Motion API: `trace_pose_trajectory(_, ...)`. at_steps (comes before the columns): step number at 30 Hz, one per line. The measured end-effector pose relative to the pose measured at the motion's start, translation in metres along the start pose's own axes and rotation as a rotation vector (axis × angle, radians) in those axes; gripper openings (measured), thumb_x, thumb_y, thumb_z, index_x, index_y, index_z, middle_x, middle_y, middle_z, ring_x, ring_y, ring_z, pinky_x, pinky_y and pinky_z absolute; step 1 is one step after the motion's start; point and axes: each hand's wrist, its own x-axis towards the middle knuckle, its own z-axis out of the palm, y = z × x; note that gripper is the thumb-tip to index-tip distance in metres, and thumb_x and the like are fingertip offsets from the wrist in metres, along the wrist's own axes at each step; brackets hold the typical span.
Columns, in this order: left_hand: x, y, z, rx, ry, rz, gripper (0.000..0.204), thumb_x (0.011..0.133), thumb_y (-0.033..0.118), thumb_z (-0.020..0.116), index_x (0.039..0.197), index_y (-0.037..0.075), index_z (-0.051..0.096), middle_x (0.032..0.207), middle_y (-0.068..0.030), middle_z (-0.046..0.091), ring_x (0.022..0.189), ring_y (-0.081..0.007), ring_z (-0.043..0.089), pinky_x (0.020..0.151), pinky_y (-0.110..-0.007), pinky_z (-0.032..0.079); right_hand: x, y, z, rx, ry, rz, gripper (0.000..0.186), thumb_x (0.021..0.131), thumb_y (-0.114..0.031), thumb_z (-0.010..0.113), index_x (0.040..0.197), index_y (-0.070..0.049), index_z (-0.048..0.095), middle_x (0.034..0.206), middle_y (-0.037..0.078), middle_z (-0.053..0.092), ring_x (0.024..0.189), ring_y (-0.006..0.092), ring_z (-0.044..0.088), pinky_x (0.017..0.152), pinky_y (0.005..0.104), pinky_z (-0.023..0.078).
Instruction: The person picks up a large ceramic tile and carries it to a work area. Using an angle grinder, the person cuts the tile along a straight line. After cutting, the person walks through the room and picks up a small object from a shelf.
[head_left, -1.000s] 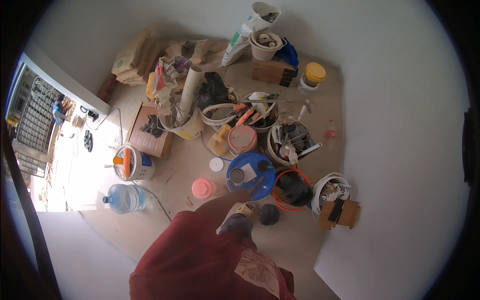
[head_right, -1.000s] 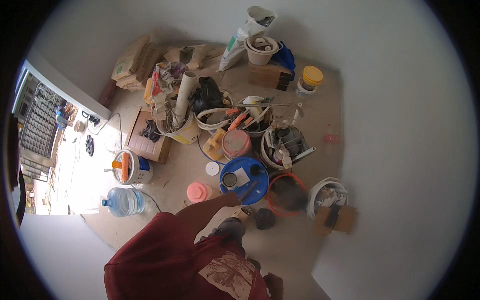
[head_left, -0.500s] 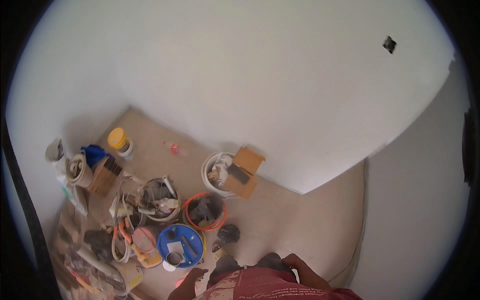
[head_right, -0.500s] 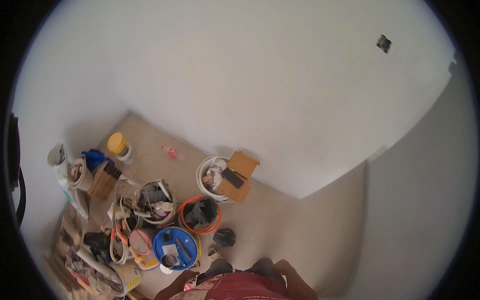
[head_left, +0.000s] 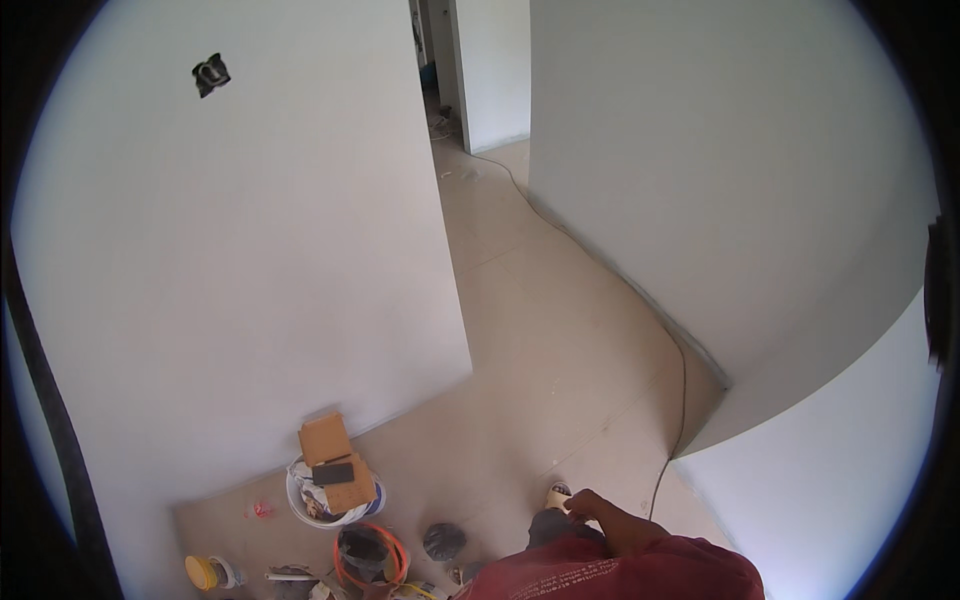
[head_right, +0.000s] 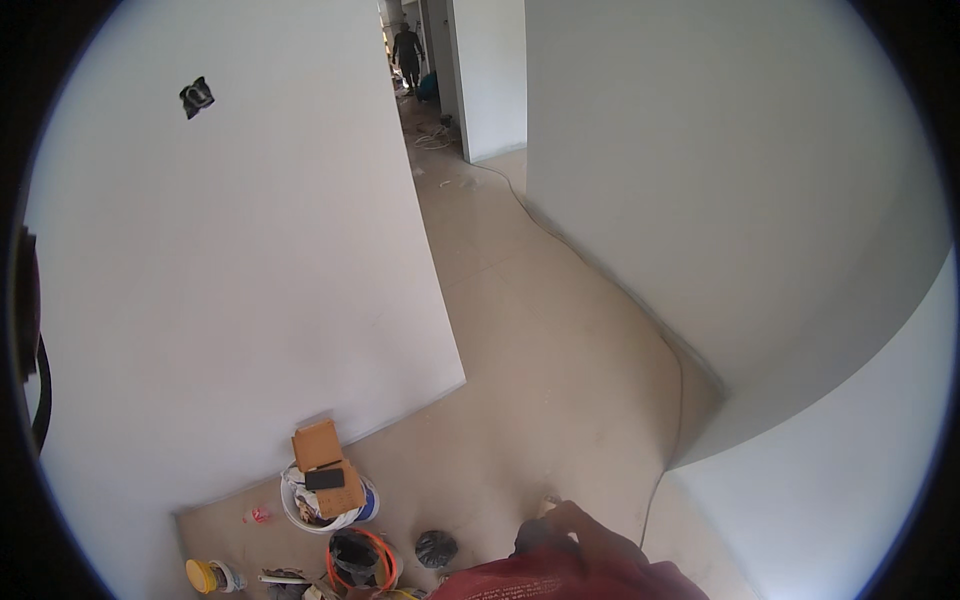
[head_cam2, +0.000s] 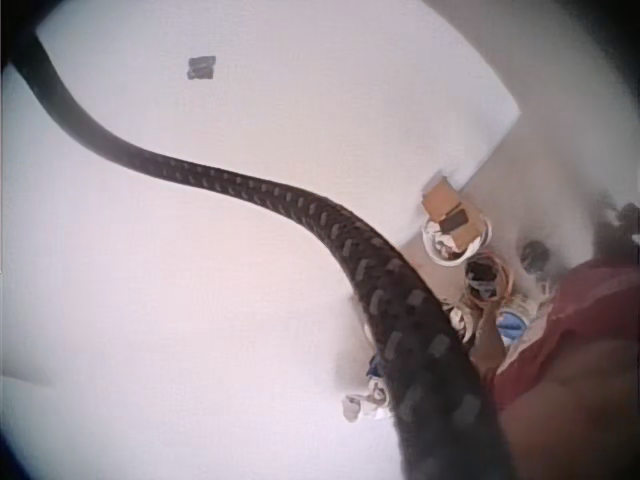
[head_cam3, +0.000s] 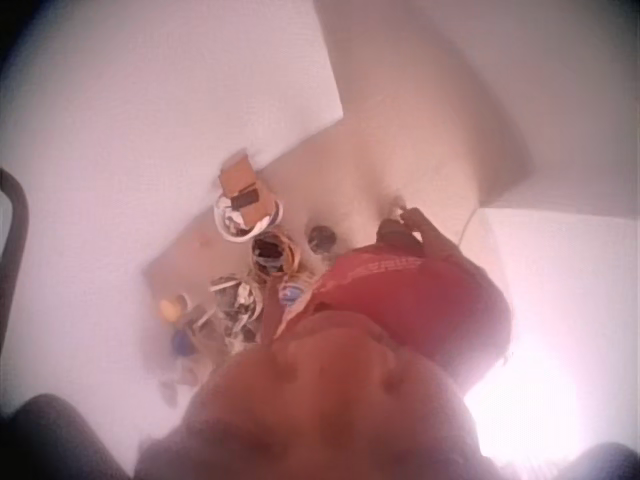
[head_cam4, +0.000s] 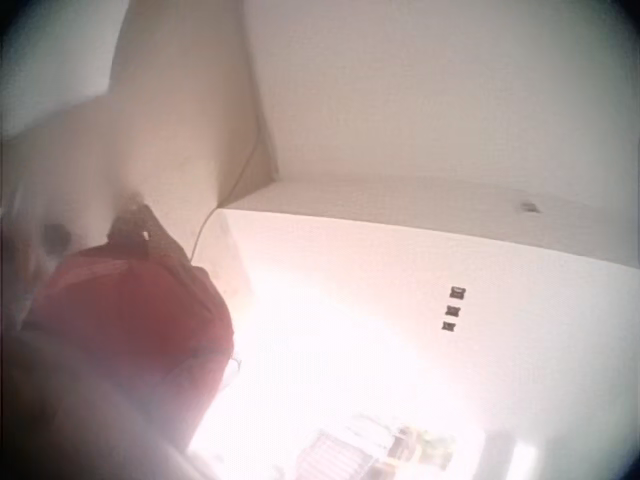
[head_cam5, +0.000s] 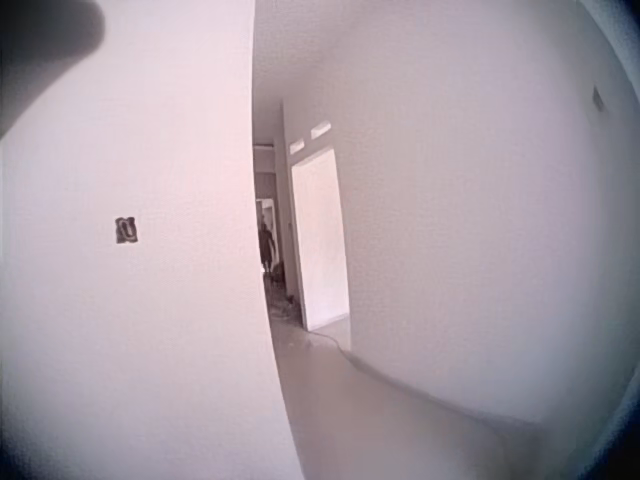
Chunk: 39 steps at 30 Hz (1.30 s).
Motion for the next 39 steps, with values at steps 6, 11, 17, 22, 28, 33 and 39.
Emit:
trace_pose_trajectory(6,0.005,0.083,0.102,0.151,-0.227,0.172,0.050,0.089,0.045,0.059,0.113,0.002,0.063,0.097,-0.0134,0.065,0.087,-0.0266,0.064,0.078,-0.040,0.051,0.027,-0.019,-0.118,0.194,0.154,0.071,0.020,0.089,-0.014,0.054,0.076,0.002,0.056,0.066,0.018,0.061,0.054,0.0280,0.063,0.043,0.0401,0.052)
trace_pose_trajectory(11,-0.003,0.189,0.186,0.293,-0.225,0.343,0.050,0.091,0.041,0.057,0.126,0.005,0.059,0.116,-0.0139,0.064,0.109,-0.0254,0.059,0.093,-0.036,0.046,0.032,-0.051,-0.214,0.256,0.135,-0.081,0.023,0.088,-0.021,0.038,0.071,-0.008,0.047,0.058,0.012,0.043,0.047,0.0262,0.046,0.039,0.0376,0.038)
trace_pose_trajectory(17,0.021,0.293,0.160,0.217,-0.219,0.336,0.046,0.091,0.040,0.059,0.113,0.000,0.062,0.107,-0.0123,0.064,0.096,-0.0206,0.059,0.081,-0.035,0.047,0.056,-0.053,-0.253,0.494,0.273,-0.025,0.006,0.085,-0.007,0.058,0.080,-0.005,0.057,0.063,0.012,0.057,0.046,0.0218,0.055,0.041,0.0338,0.049)
trace_pose_trajectory(22,0.064,0.356,0.151,0.471,-0.288,-0.064,0.035,0.085,0.036,0.065,0.093,0.002,0.070,0.086,-0.0106,0.066,0.077,-0.0199,0.060,0.071,-0.037,0.047,0.036,-0.084,-0.237,0.438,0.150,0.083,0.012,0.085,-0.014,0.058,0.089,-0.003,0.056,0.073,0.012,0.060,0.058,0.0248,0.060,0.052,0.0407,0.050)
trace_pose_trajectory(28,0.232,0.429,0.171,0.639,-0.392,0.381,0.048,0.075,0.035,0.071,0.102,-0.005,0.066,0.102,-0.0226,0.067,0.096,-0.0369,0.063,0.084,-0.043,0.049,0.079,-0.133,-0.244,-0.417,0.302,-0.214,0.011,0.076,-0.021,0.061,0.072,-0.012,0.065,0.071,0.009,0.066,0.066,0.0265,0.066,0.059,0.0405,0.052)
trace_pose_trajectory(33,0.197,0.658,0.186,0.802,-0.307,0.393,0.061,0.081,0.045,0.065,0.116,-0.006,0.061,0.122,-0.0269,0.059,0.116,-0.0376,0.056,0.097,-0.041,0.046,0.058,-0.268,-0.271,0.053,0.274,-0.106,0.015,0.085,-0.012,0.055,0.074,-0.006,0.062,0.068,0.011,0.064,0.055,0.0214,0.065,0.049,0.0365,0.053)
trace_pose_trajectory(39,0.252,0.814,0.234,0.441,-0.167,0.457,0.066,0.084,0.046,0.067,0.127,-0.002,0.056,0.118,-0.0206,0.062,0.105,-0.0273,0.062,0.086,-0.038,0.051,0.135,-0.328,-0.340,0.583,0.282,0.202,0.010,0.084,-0.005,0.055,0.083,0.003,0.060,0.077,0.017,0.062,0.064,0.0275,0.064,0.055,0.0429,0.055)
